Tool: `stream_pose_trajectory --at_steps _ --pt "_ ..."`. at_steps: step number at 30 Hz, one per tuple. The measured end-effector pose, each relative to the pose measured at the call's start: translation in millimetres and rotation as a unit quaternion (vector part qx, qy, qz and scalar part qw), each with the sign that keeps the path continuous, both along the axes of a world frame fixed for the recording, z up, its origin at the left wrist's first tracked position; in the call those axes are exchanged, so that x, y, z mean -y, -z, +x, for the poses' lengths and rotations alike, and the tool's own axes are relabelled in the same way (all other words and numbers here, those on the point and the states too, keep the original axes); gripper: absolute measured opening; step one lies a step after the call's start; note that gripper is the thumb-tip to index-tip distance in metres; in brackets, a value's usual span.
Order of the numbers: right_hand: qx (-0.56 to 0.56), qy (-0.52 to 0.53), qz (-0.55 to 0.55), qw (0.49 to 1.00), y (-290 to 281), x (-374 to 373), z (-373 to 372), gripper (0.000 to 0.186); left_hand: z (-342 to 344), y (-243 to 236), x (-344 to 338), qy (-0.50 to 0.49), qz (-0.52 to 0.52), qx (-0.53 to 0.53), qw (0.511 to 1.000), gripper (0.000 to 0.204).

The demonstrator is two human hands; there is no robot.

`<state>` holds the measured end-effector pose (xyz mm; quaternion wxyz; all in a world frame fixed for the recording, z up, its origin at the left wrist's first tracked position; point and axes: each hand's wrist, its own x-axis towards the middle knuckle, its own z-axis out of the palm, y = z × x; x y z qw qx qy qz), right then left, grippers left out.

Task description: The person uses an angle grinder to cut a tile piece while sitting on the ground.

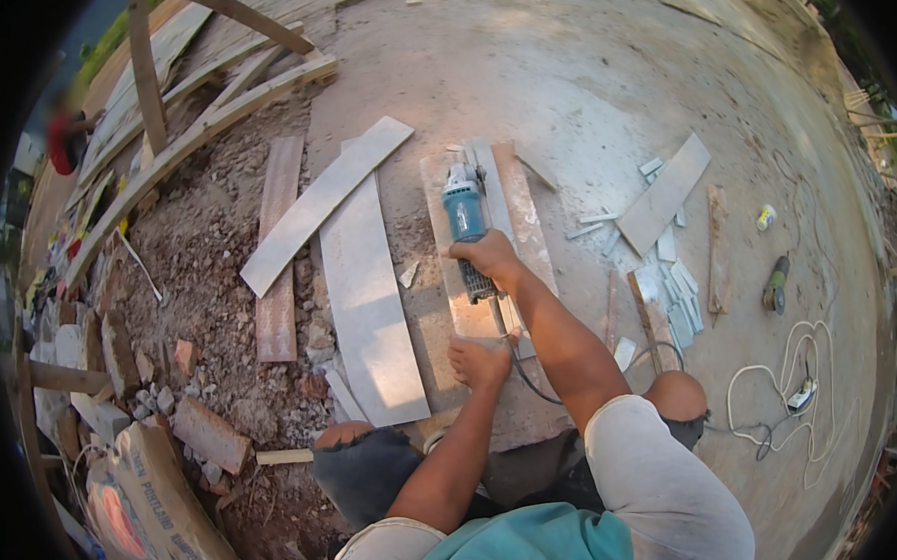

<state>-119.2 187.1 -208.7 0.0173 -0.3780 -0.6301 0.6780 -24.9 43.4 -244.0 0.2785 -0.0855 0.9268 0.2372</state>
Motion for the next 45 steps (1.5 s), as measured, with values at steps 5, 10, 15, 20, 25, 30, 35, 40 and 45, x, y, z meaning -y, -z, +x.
stream_pose_trajectory --at_steps 5,10,15,20,25,30,35,40,45 --pt "-0.013 -0.004 -0.022 1.0 3.2 -2.0 -1.4 0.038 0.5 1.2 -0.7 -0.004 -0.001 -0.002 1.0 0.119" --pt "-0.01 0.01 -0.042 0.999 3.4 -0.6 -4.2 0.036 0.2 -2.9 0.1 -0.005 0.012 -0.001 1.0 0.114" --pt "-0.002 0.009 -0.053 0.999 0.2 -0.9 -4.0 0.034 2.4 -4.7 -0.6 -0.007 0.013 -0.015 1.0 0.11" --pt "-0.006 0.008 -0.062 0.998 2.2 0.0 -4.4 0.032 3.6 -1.4 0.1 -0.003 0.004 -0.038 0.999 0.111" --pt "-0.014 0.008 -0.062 0.998 1.2 7.4 4.6 0.031 9.8 2.6 3.4 -0.003 -0.019 -0.031 0.999 0.112" --pt "-0.004 0.006 -0.063 0.998 -7.1 7.7 7.5 0.03 4.4 6.5 -0.2 0.006 -0.014 -0.037 0.999 0.112" --pt "-0.013 0.007 -0.07 0.997 -14.4 13.1 14.2 0.03 2.7 6.3 0.2 0.002 -0.011 -0.033 0.999 0.113" --pt "-0.013 0.001 -0.057 0.998 -15.0 13.8 14.6 0.029 3.1 3.8 1.1 0.0 -0.002 -0.03 1.0 0.116" --pt "-0.009 -0.004 -0.056 0.998 -12.7 13.1 14.2 0.028 2.6 1.7 1.8 -0.006 0.008 -0.025 1.0 0.117"
